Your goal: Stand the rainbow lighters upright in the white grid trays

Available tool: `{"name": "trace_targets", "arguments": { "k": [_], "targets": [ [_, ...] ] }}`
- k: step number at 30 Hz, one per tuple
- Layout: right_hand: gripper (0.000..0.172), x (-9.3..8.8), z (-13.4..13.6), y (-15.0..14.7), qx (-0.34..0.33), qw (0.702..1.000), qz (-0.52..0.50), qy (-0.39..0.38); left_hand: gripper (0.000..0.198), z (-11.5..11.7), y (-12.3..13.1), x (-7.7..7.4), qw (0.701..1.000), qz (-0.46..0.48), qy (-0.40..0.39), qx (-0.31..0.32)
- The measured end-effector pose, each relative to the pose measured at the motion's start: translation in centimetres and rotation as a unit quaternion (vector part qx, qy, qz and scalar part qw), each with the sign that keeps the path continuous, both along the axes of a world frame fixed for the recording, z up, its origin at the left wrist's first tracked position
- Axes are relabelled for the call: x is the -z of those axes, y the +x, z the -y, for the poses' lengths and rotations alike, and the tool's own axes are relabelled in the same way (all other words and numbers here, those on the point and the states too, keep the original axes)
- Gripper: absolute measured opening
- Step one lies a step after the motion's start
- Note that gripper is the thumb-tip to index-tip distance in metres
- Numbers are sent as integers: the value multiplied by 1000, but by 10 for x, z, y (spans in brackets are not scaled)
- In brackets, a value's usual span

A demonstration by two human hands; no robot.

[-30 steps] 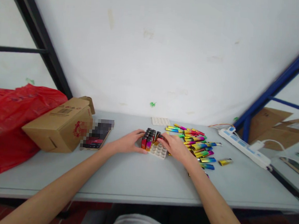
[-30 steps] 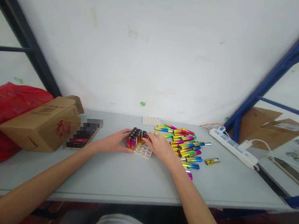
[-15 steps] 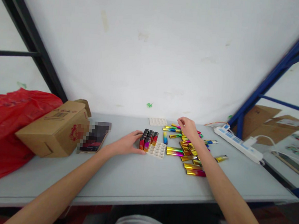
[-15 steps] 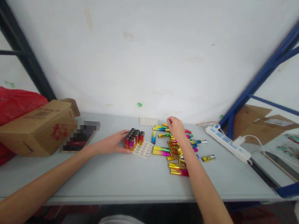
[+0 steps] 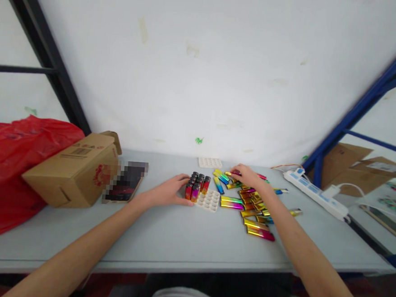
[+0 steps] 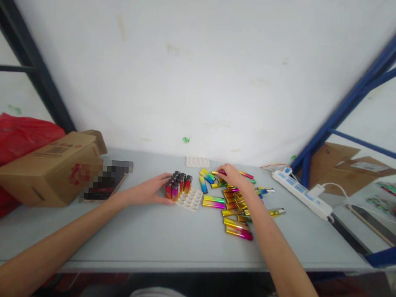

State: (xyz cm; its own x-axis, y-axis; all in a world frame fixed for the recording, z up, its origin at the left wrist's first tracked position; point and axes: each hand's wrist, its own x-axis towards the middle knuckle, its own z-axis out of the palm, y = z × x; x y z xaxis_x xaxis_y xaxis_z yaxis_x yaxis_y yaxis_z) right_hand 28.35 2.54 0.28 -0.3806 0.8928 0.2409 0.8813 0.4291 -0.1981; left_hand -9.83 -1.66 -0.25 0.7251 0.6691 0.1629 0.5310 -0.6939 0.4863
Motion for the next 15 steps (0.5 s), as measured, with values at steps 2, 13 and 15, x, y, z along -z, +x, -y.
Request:
{"name": "trace_targets", "arguments": {
  "k": [2, 13, 15],
  "targets": [
    [21, -5, 5, -3, 11, 998, -48, 40, 87, 0, 0, 0, 1000, 0, 1, 4],
    [48, -25, 55, -64, 96, 915, -383, 89, 88, 0, 1, -2, 1000, -5, -10, -3],
    [55, -15, 60, -79, 114, 900, -413, 80, 87, 0, 1, -1, 1000, -1, -9, 0]
  ]
}}
